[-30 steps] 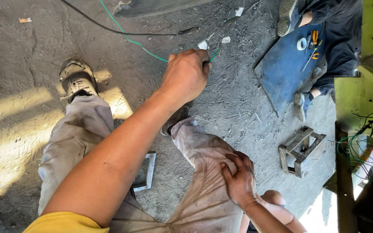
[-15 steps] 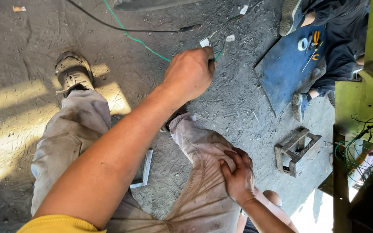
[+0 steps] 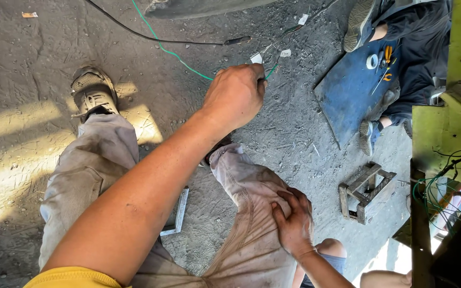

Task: The person uses a red-handled tool to strip the insulation from a green wire. They then twist the exposed wire ends together by hand to create a connection.

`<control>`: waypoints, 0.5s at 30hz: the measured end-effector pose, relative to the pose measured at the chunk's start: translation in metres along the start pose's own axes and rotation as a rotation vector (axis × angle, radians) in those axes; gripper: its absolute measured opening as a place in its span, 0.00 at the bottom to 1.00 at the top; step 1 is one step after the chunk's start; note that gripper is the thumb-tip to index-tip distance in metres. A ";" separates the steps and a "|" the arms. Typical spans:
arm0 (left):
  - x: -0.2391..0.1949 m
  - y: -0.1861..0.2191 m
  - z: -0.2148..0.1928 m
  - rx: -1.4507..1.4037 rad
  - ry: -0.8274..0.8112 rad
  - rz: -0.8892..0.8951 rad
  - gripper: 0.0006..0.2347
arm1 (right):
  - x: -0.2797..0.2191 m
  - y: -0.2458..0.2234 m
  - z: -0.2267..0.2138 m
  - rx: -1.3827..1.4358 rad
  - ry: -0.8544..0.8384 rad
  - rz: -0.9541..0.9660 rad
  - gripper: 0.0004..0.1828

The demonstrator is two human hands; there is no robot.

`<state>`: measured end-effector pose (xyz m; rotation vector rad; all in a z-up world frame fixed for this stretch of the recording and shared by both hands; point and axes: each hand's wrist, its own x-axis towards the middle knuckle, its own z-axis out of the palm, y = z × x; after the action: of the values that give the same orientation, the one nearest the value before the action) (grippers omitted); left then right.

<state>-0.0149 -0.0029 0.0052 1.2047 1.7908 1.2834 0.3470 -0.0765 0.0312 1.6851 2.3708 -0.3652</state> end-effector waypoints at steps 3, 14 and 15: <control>0.000 -0.002 0.002 0.016 -0.002 0.003 0.04 | 0.000 -0.002 -0.002 -0.020 -0.018 0.025 0.21; 0.003 -0.006 0.003 0.019 0.082 0.066 0.04 | 0.005 -0.009 -0.003 0.000 -0.025 0.056 0.21; 0.003 -0.007 0.004 0.029 0.059 0.051 0.04 | 0.005 -0.008 -0.002 0.016 -0.017 0.032 0.21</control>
<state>-0.0149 0.0000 -0.0025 1.2471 1.8367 1.3387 0.3377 -0.0735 0.0326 1.7174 2.3323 -0.3926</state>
